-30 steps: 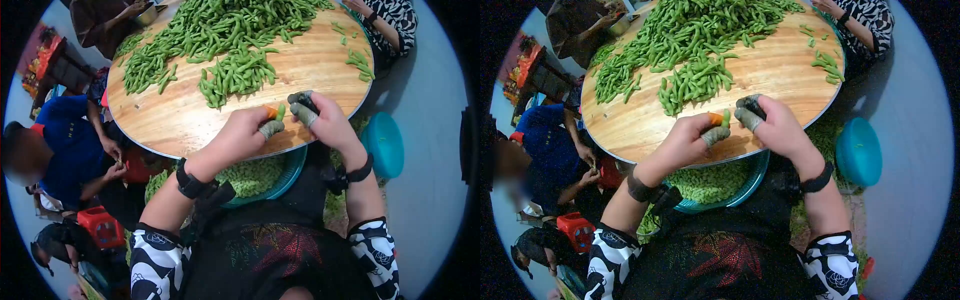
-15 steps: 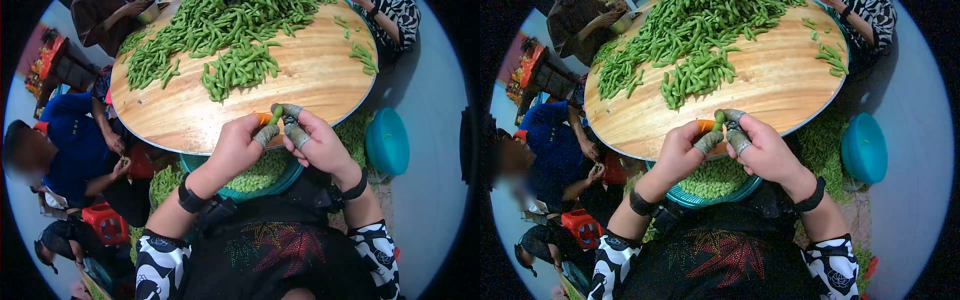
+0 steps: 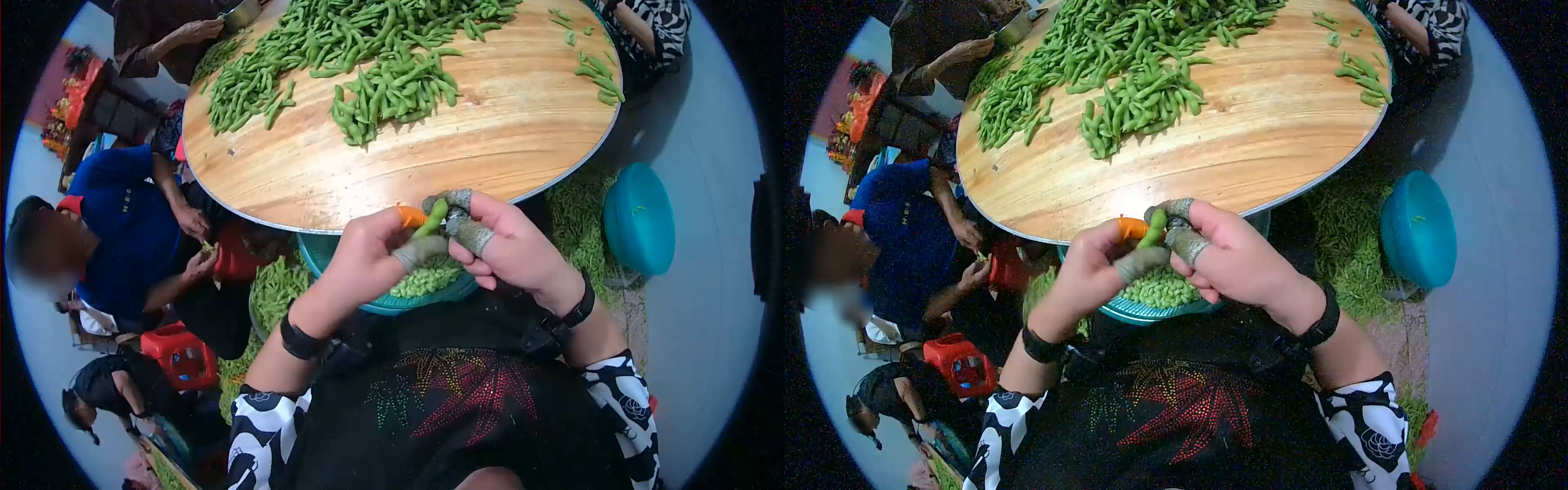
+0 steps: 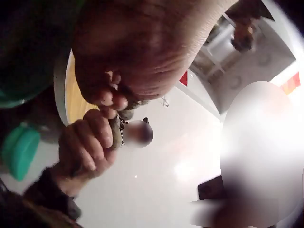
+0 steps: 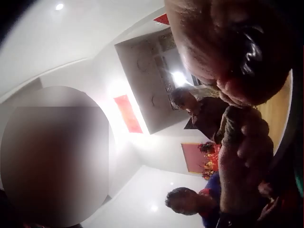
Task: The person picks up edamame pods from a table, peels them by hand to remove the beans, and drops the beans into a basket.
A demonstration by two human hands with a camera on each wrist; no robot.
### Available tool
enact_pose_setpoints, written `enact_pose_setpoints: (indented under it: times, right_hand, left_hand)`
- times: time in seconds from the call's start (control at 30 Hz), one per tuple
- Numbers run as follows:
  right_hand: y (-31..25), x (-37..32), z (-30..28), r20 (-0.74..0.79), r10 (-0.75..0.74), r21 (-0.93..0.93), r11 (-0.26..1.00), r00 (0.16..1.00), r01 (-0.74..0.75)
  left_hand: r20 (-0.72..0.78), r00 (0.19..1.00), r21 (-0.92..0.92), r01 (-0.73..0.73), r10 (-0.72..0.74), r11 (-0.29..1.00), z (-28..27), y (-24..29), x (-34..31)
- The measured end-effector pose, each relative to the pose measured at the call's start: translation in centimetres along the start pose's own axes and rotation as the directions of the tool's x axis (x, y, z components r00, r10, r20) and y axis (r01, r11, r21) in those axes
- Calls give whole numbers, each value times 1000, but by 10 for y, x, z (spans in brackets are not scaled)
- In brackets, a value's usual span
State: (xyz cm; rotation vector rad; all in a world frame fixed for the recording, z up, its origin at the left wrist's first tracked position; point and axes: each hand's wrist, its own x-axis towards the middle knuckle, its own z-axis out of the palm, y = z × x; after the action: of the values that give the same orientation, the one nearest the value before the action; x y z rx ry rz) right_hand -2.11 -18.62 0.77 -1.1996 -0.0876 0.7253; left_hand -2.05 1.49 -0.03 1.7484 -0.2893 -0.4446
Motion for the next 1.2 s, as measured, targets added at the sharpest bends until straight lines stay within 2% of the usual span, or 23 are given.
enact_pose_setpoints:
  times: [0.03, 0.07, 0.1, 0.17, 0.2, 0.23, 0.3, 0.33, 0.37, 0.4, 0.53, 0.57, 0.63, 0.67, 0.73, 0.83, 0.87, 0.93, 0.97, 1.03, 1.07, 1.17, 1.2]
  right_hand:
    - [2, 0, 3, 2, 2, 4, 1000, 1000, -2]
    - [4, 0, 6, -9, -30, -63, 998, 999, 30]
    - [6, 0, 7, -19, -64, -131, 989, 998, 61]
    - [8, 0, 5, 6, -35, -65, 997, 999, 36]
    - [10, -1, 3, 31, -8, -3, 1000, 999, 9]
    - [11, -3, 1, 31, -7, -1, 1000, 999, 7]
    - [14, -7, -3, 32, 41, -137, 990, 999, -36]
    - [20, -4, -3, 33, 42, -136, 990, 999, -38]
    - [29, 0, -4, -93, -356, -503, 823, 930, 265]
    - [34, 3, -3, -48, -711, -807, 442, 702, 392]
    - [40, 7, 10, 74, -665, -842, 358, 743, 404]
    - [39, 6, 11, 74, -663, -841, 360, 745, 404]
    - [34, 5, 8, -28, -275, -508, 832, 961, 224]
    - [35, 6, 0, 43, -28, -285, 958, 999, 39]
    - [50, 9, -3, 63, -14, -182, 983, 998, 25]
    - [59, 12, -3, 14, 7, -179, 984, 1000, -5]
    - [66, 13, -3, -57, -153, -418, 901, 987, 115]
    - [80, 20, -9, -28, -486, -804, 530, 873, 269]
    - [81, 17, -12, -28, -485, -804, 530, 874, 269]
    - [59, 5, -1, -303, -10, -522, 839, 953, -157]
    - [61, 5, -2, -272, 50, -321, 937, 961, -140]
    - [67, 11, -1, -107, 45, -126, 990, 993, -58]
    - [71, 12, -2, -111, 15, -61, 998, 994, -22]
  left_hand:
    - [-63, 957, 462, -222, 282, 858, 3, -5, -2]
    - [-34, 854, 693, -354, 518, 628, 4, -9, -1]
    - [-34, 857, 693, -351, 515, 630, 6, -9, -3]
    - [-42, 898, 653, -307, 438, 693, 10, -5, -11]
    - [-43, 995, 195, 97, -90, 976, 9, 5, -17]
    - [-43, 995, 195, 99, -92, 976, 7, 4, -20]
    - [91, 984, -313, 176, -155, 933, 5, -1, -24]
    - [78, 988, -238, 145, -130, 960, 3, -7, -26]
    - [79, 988, -238, 147, -131, 960, 4, -7, -27]
    - [61, 981, -176, 190, -182, 966, 5, -4, -28]
    - [73, 984, 81, 156, -162, 984, 7, 3, -33]
    - [115, 989, 166, 77, -97, 983, 7, 1, -35]
    - [145, 977, 99, 146, -160, 984, 5, 0, -39]
    - [199, 957, -51, 224, -210, 973, 3, 1, -41]
    - [331, 918, -318, 327, -219, 890, 0, -9, -44]
    - [288, 919, -345, 361, -269, 866, 4, -24, -45]
    - [281, 913, -297, 376, -296, 878, 4, -26, -45]
    - [210, 933, -270, 341, -291, 900, 5, -32, -46]
    - [135, 951, -240, 305, -279, 922, 5, -36, -46]
    - [109, 958, -184, 280, -264, 942, 6, -46, -45]
    - [87, 966, -125, 254, -244, 959, 7, -49, -45]
    - [156, 952, -102, 280, -263, 955, 10, -39, -39]
    - [162, 934, -271, 354, -320, 895, 11, -37, -37]
